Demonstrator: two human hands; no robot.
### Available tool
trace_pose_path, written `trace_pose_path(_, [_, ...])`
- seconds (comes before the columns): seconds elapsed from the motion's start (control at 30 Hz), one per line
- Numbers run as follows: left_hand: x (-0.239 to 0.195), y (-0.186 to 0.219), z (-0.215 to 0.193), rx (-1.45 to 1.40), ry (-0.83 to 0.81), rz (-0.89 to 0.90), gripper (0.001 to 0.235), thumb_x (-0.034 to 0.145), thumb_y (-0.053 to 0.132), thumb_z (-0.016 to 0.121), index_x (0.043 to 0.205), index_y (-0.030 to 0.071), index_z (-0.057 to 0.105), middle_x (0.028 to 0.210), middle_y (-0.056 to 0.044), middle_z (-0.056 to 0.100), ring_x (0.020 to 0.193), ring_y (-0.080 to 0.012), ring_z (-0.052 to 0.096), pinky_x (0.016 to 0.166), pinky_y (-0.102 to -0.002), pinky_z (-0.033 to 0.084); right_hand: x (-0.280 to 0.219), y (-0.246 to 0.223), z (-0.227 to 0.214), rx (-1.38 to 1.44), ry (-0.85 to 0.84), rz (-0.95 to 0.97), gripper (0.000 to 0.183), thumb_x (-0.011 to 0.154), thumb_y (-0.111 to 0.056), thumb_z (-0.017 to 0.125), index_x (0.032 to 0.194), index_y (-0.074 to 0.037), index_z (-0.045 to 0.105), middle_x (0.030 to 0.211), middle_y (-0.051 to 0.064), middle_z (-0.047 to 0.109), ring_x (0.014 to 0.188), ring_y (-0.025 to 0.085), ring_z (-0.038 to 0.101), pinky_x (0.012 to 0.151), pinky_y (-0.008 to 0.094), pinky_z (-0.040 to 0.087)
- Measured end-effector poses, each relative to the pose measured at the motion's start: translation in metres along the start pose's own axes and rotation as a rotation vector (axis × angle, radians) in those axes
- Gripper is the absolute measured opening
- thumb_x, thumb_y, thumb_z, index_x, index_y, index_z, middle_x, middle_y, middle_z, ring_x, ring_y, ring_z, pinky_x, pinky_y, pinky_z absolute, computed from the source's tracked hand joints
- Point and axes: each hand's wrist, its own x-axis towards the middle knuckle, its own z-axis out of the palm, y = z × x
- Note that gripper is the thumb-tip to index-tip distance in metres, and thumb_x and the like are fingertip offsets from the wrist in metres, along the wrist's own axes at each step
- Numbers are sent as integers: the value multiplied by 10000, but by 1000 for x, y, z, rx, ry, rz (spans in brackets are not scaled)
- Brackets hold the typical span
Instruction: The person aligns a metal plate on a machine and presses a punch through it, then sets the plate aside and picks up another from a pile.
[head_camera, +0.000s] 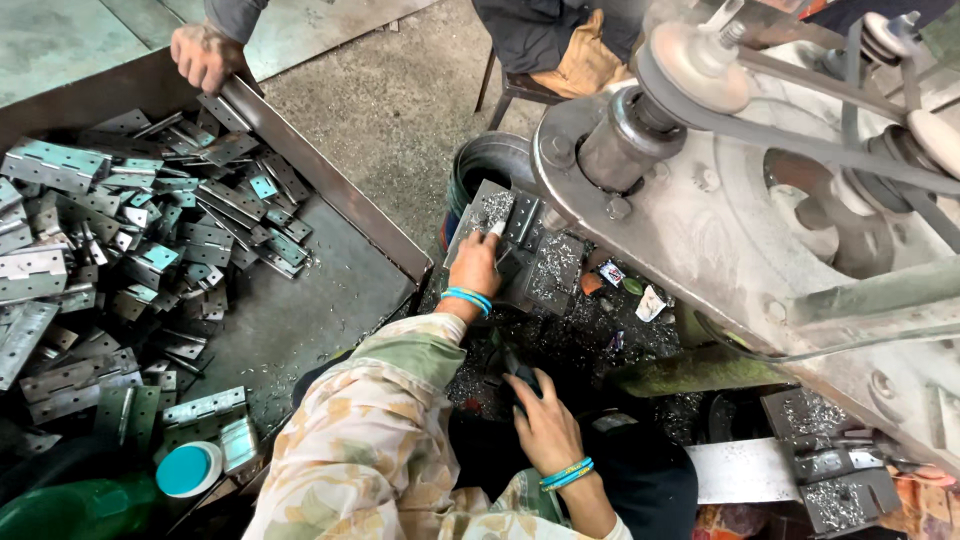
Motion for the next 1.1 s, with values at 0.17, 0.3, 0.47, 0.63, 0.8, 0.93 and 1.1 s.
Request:
trace_pose_path(0.17, [-24, 12, -7, 488, -238, 144, 264, 948, 177, 621, 1183, 119, 727, 1340, -105, 585, 1336, -361, 451, 1038, -550, 440, 3, 1, -1, -10, 17, -45, 548, 848, -159, 678, 1379, -257, 580, 1446, 208, 491, 1076, 446, 649, 880, 501, 556])
trace_pose_path(0.3, [-34, 12, -16, 598, -215, 244, 343, 855, 262, 624, 1126, 99, 755, 1332, -101, 581, 1371, -402, 368, 1052, -675, 333, 5, -3, -7, -47, -36, 2, 537, 880, -225, 665, 1402, -278, 550, 1441, 189, 514, 1034, 442, 667, 849, 512, 562])
trace_pose_path(0.47, [-51, 9, -3, 543, -291, 321, 315, 884, 276, 604, 1098, 125, 779, 1394, -73, 580, 1424, -406, 336, 1088, -740, 274, 12, -3, -10, -120, -116, 19, 614, 905, -283, 646, 1486, -280, 446, 1398, 200, 539, 960, 465, 676, 804, 549, 561])
trace_pose_path(0.63, [-39, 6, 5, 564, -192, 317, 311, 902, 250, 572, 1085, 120, 787, 1347, -61, 613, 1406, -401, 353, 1079, -769, 257, 24, -8, -11, -174, -159, 36, 740, 899, -337, 658, 1555, -225, 334, 1214, 212, 597, 910, 474, 672, 767, 562, 558])
trace_pose_path(0.8, [-27, 9, 12, 594, -187, 278, 317, 919, 254, 557, 1079, 115, 792, 1322, -65, 629, 1398, -391, 364, 1084, -773, 254, 29, -9, -9, -202, -155, 41, 739, 903, -343, 662, 1553, -205, 340, 1138, 217, 612, 881, 470, 675, 757, 561, 561])
trace_pose_path(0.93, [-20, 13, 18, 591, -136, 263, 316, 913, 261, 559, 1053, 112, 800, 1324, -85, 629, 1385, -392, 376, 1078, -768, 256, 27, 6, 8, -215, -163, 50, 708, 911, -321, 659, 1549, -240, 364, 1164, 215, 596, 896, 462, 679, 761, 557, 563])
trace_pose_path(1.1, [-18, 14, 19, 560, -80, 275, 315, 896, 259, 566, 1030, 100, 803, 1334, -93, 627, 1361, -396, 386, 1062, -773, 260, -7, 39, 89, -229, -286, 104, 660, 895, -232, 669, 1499, -278, 406, 1335, 270, 482, 982, 457, 669, 807, 560, 561])
